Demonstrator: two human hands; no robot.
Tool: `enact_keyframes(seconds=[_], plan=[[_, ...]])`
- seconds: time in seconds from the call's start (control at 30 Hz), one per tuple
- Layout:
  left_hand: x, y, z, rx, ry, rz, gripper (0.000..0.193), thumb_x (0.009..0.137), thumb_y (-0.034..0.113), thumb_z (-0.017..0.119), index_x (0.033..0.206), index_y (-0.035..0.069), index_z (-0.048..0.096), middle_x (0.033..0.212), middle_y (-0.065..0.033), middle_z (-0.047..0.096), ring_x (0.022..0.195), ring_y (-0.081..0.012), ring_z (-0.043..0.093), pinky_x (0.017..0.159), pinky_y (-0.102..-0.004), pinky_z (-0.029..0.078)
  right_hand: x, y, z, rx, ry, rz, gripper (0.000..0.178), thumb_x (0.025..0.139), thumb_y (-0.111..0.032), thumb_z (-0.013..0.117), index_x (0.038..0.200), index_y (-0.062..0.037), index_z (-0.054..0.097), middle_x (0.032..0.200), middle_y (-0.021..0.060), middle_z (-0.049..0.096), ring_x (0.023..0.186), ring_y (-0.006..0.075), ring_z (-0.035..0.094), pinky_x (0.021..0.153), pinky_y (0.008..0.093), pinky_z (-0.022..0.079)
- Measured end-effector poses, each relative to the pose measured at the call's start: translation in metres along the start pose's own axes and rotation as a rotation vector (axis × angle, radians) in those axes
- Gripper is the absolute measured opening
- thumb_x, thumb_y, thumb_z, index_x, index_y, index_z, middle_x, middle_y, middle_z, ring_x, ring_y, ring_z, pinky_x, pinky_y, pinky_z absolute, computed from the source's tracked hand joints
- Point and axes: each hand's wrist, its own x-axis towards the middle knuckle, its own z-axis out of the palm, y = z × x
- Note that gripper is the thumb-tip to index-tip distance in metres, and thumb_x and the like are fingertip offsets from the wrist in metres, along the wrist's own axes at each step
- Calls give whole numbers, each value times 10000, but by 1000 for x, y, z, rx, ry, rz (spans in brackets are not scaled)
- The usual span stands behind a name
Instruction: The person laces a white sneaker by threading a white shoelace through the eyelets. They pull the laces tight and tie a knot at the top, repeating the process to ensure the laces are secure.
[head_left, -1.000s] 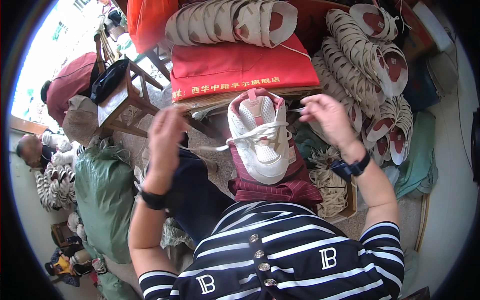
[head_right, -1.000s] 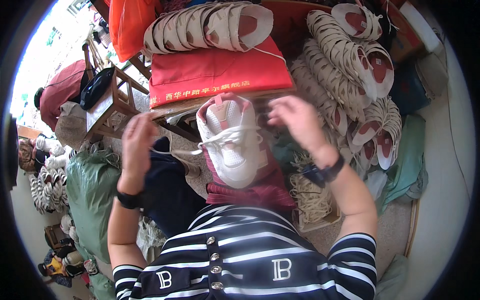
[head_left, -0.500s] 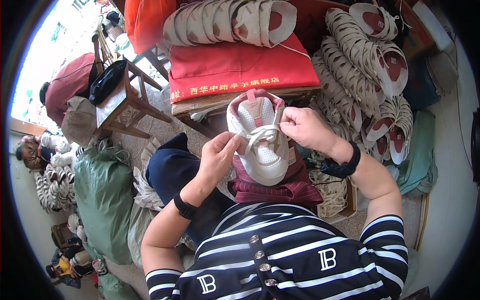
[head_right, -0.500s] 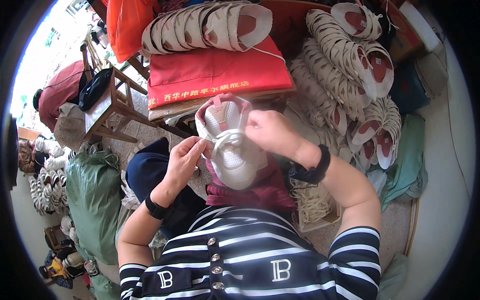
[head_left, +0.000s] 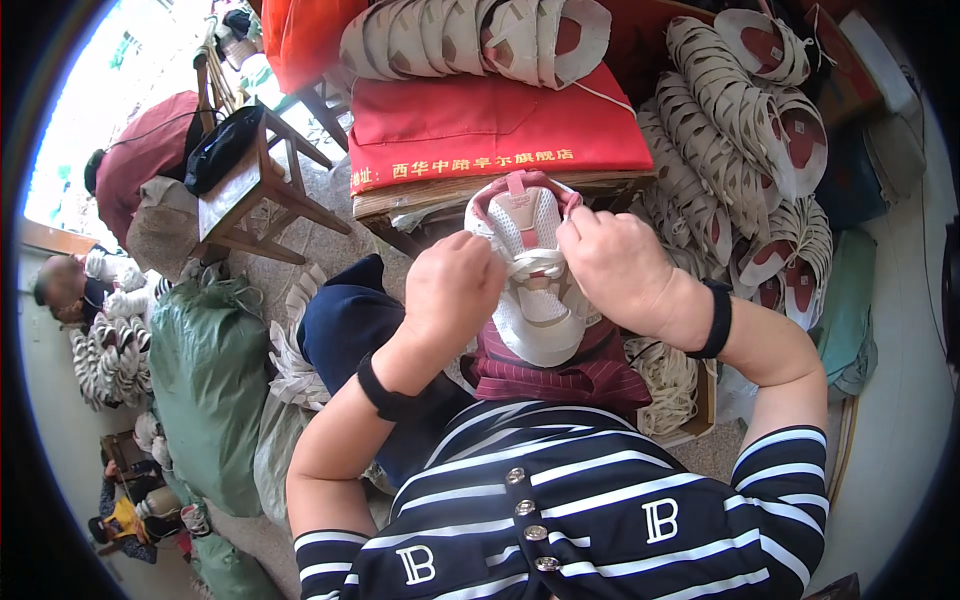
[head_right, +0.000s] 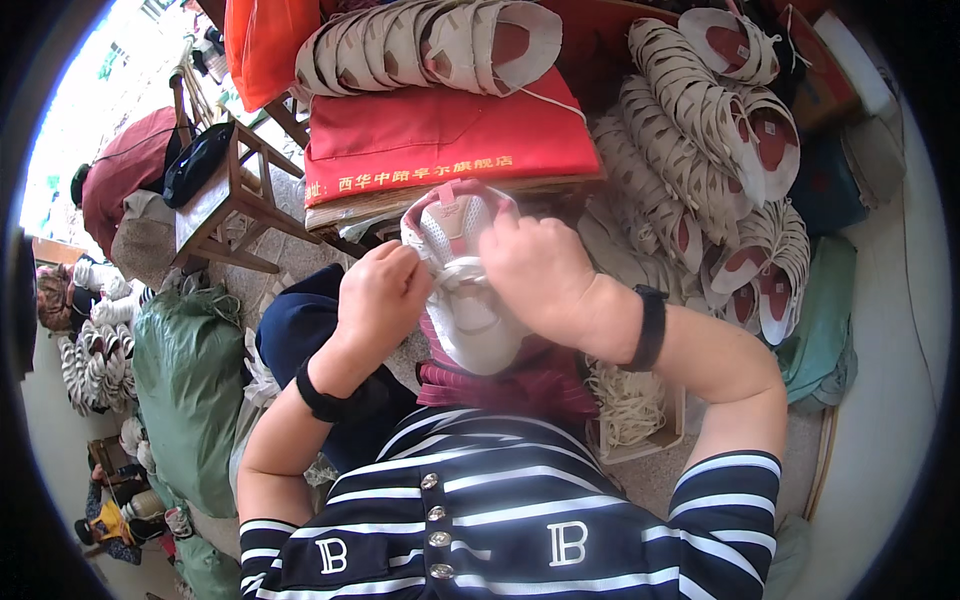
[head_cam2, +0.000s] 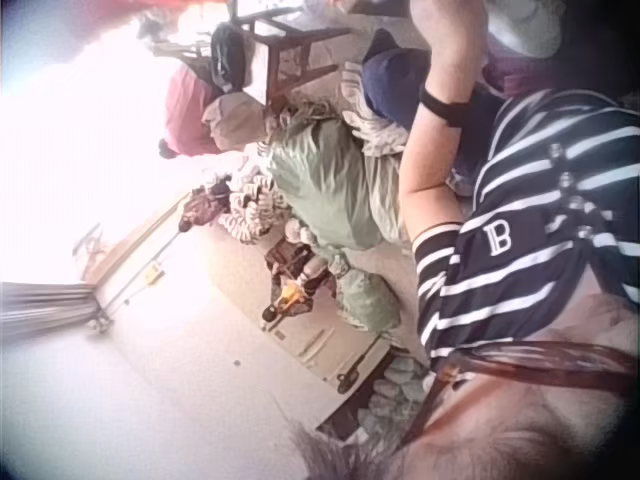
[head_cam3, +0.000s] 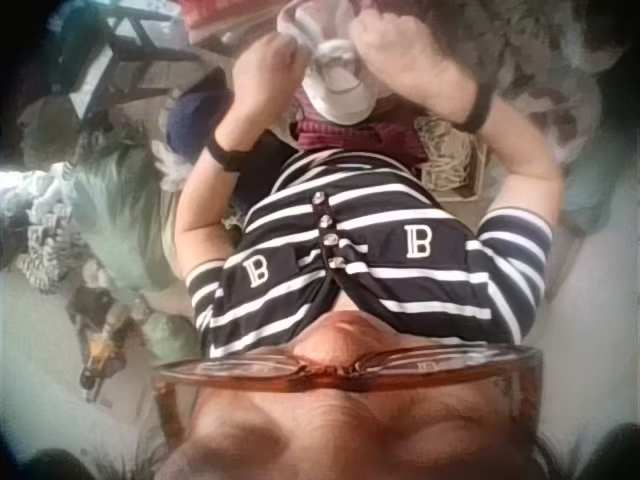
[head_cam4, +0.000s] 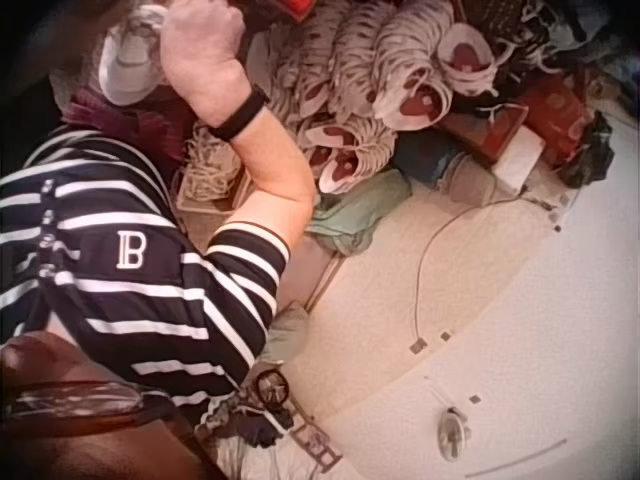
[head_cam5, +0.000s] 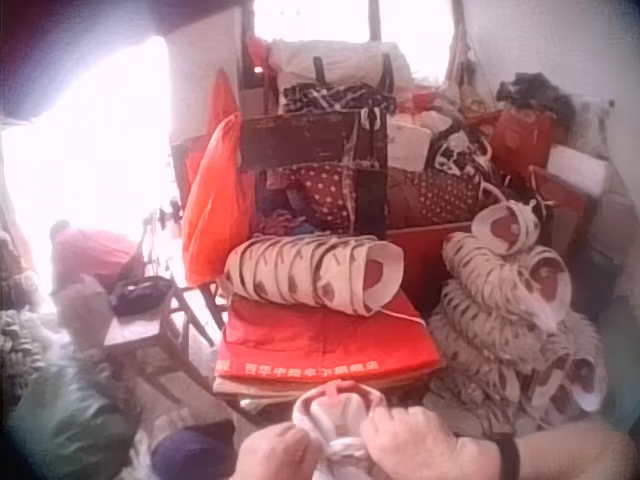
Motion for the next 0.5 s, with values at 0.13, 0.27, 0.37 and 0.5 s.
enact_keyframes(seconds=[0.13, 0.27, 0.37, 0.5], plan=[[10, 5, 5, 143, -81, 96, 138, 853, 153, 663, 781, 38, 635, 791, -145, 620, 782, -359, 644, 707, -463, 524, 10, 4, -11, 376, 119, 13, 203, 794, -99, 702, 928, -29, 566, 927, 122, 552, 745, 290, 647, 679, 401, 553], [25, 5, -33, 56, -194, 140, 147, 802, 109, 691, 934, 55, 656, 990, -147, 641, 944, -326, 657, 825, -461, 530, 7, 7, -5, 400, -15, -24, 246, 817, -106, 718, 981, -27, 552, 930, 142, 546, 776, 320, 650, 674, 428, 554], [32, -3, -45, 68, -112, 373, 302, 754, 8, 744, 1024, 44, 615, 1067, -119, 584, 989, -344, 631, 868, -457, 523, 9, 3, -5, 469, -39, 13, 189, 821, -89, 672, 970, -37, 568, 893, 145, 592, 773, 338, 668, 667, 426, 564], [36, -22, -35, -18, -273, 375, 258, 769, 60, 752, 984, 42, 611, 987, -111, 576, 945, -341, 626, 830, -461, 518, 6, 1, 2, 750, 11, 186, 221, 865, -75, 677, 1036, -26, 546, 887, 169, 631, 769, 355, 661, 672, 450, 538]])
